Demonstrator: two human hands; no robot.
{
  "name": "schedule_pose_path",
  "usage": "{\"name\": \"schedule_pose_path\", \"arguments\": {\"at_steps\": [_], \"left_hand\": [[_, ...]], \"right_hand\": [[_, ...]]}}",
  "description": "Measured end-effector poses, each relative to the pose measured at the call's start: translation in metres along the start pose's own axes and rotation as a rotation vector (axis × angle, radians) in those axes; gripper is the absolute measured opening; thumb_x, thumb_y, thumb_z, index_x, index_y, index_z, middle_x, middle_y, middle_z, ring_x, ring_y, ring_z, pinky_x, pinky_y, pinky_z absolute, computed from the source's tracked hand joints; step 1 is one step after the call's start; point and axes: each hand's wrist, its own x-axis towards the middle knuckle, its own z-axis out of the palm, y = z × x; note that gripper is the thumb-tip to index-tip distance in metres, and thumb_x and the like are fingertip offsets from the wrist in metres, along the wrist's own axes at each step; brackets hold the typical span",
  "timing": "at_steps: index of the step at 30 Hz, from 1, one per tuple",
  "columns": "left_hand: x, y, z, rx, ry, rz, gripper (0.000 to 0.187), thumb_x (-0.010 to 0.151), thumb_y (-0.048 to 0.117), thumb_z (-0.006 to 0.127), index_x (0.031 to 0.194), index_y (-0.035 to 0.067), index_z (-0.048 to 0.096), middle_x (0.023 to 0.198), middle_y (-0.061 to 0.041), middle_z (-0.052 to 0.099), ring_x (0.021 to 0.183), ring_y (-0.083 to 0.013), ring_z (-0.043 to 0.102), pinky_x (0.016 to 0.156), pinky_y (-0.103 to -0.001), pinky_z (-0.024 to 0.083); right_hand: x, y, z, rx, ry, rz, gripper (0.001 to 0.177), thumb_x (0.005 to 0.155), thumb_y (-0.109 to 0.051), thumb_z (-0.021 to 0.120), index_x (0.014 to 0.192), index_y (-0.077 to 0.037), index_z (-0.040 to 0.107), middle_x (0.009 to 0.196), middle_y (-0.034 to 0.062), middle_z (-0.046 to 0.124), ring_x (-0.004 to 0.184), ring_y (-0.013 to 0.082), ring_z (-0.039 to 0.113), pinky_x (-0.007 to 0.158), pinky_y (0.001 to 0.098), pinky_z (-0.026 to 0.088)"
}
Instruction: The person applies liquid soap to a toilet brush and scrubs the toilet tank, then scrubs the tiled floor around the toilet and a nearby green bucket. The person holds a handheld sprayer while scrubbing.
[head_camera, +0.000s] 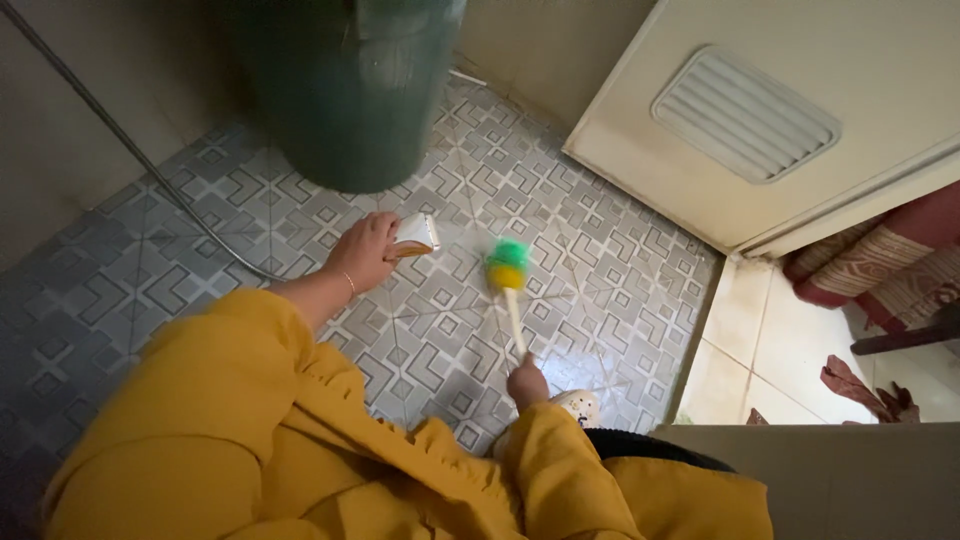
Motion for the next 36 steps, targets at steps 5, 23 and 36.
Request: {"name": "schedule_pose_path", "arguments": {"at_steps": [5,23,36], "left_hand": [[-0.004,-0.003,-0.002,-0.020,0.006,0.012,0.056,0.074,0.013,0.070,0.125,0.004,0.049,0.105,-0.024,0.061,0.104,-0.0477,0.064,0.092,-0.058,0.054],[0.038,0.003,0.021,-0.041,0.263,0.205,0.061,0.066,0.006,0.077,0.121,-0.006,0.050,0.104,-0.030,0.057,0.104,-0.0504,0.060,0.094,-0.058,0.049],[0.070,0.066,0.037,-0.193,0.433,0.188,0.067,0.066,0.010,0.083,0.123,-0.005,0.050,0.102,-0.031,0.056,0.100,-0.0528,0.059,0.093,-0.060,0.049]], "right_hand": [[0.040,0.021,0.039,0.358,0.064,0.281,0.048,0.095,-0.024,0.039,0.138,-0.005,0.034,0.125,0.0206,0.066,0.118,0.0394,0.069,0.103,0.0482,0.055],[-0.034,-0.041,-0.027,-0.016,0.045,-0.125,0.051,0.103,-0.018,0.035,0.152,-0.006,0.044,0.135,0.0247,0.060,0.117,0.0388,0.069,0.101,0.0491,0.055],[-0.028,-0.067,-0.018,0.088,-0.010,-0.065,0.057,0.104,-0.039,0.030,0.159,-0.021,0.037,0.130,0.0181,0.067,0.120,0.0353,0.068,0.101,0.0473,0.055]]}}
